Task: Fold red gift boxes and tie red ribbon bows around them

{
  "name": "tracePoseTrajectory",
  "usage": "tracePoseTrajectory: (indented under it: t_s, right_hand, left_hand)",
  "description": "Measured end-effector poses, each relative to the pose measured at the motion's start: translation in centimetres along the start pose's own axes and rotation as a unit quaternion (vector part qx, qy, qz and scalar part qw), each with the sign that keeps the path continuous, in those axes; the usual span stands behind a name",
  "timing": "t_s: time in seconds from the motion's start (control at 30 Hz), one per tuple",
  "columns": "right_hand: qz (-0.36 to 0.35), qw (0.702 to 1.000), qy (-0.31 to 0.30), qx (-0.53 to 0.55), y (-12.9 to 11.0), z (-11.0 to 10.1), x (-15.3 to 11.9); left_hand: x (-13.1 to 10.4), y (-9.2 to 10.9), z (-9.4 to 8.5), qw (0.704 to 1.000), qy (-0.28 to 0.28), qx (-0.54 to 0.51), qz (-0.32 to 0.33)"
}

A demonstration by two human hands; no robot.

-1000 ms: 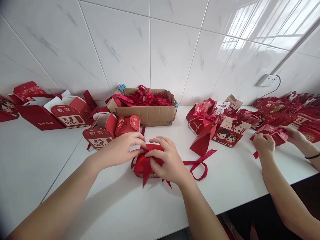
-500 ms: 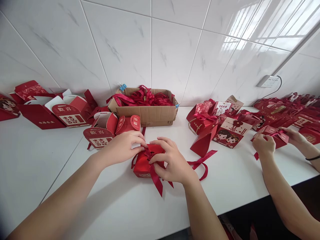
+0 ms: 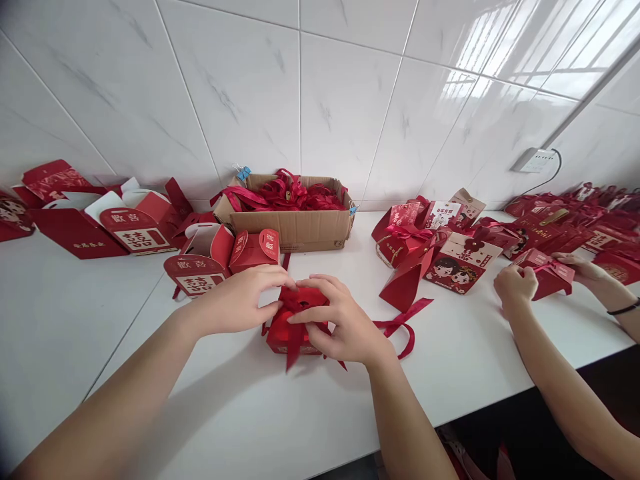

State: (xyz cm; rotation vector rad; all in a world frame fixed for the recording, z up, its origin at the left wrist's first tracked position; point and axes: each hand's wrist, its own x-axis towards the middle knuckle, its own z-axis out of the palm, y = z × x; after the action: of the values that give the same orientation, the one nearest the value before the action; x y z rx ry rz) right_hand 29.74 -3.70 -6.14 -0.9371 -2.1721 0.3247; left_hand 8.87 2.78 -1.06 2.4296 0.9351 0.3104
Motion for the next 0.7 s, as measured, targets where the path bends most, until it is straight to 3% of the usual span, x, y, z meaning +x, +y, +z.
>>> tracePoseTrajectory:
  t_s: [0.17, 0.3, 0.47, 0.7]
  right_hand:
    - [0.074, 0.996, 0.036, 0.024, 0.7, -0.9, -0.5]
    - [0.111, 0.993, 0.001, 0.027, 1.1, -1.2, -0.7]
    - [0.085, 0.996, -0.01, 0.022, 0.8, -0.7, -0.5]
    - [0.043, 0.999, -0.003, -0.001, 0.8, -0.3, -0.4]
  left_hand:
    - [-0.1, 0.3, 0.1, 1.0, 0.005, -0.005, 0.015]
    - [0.1, 0.4, 0.4, 0.999, -0.011, -0.017, 0.031]
    - [0.6, 0.5, 0.6, 0.998, -0.021, -0.02, 0.052]
    - [0.4, -0.2, 0.0, 0.999, -0.03, -0.032, 0.017]
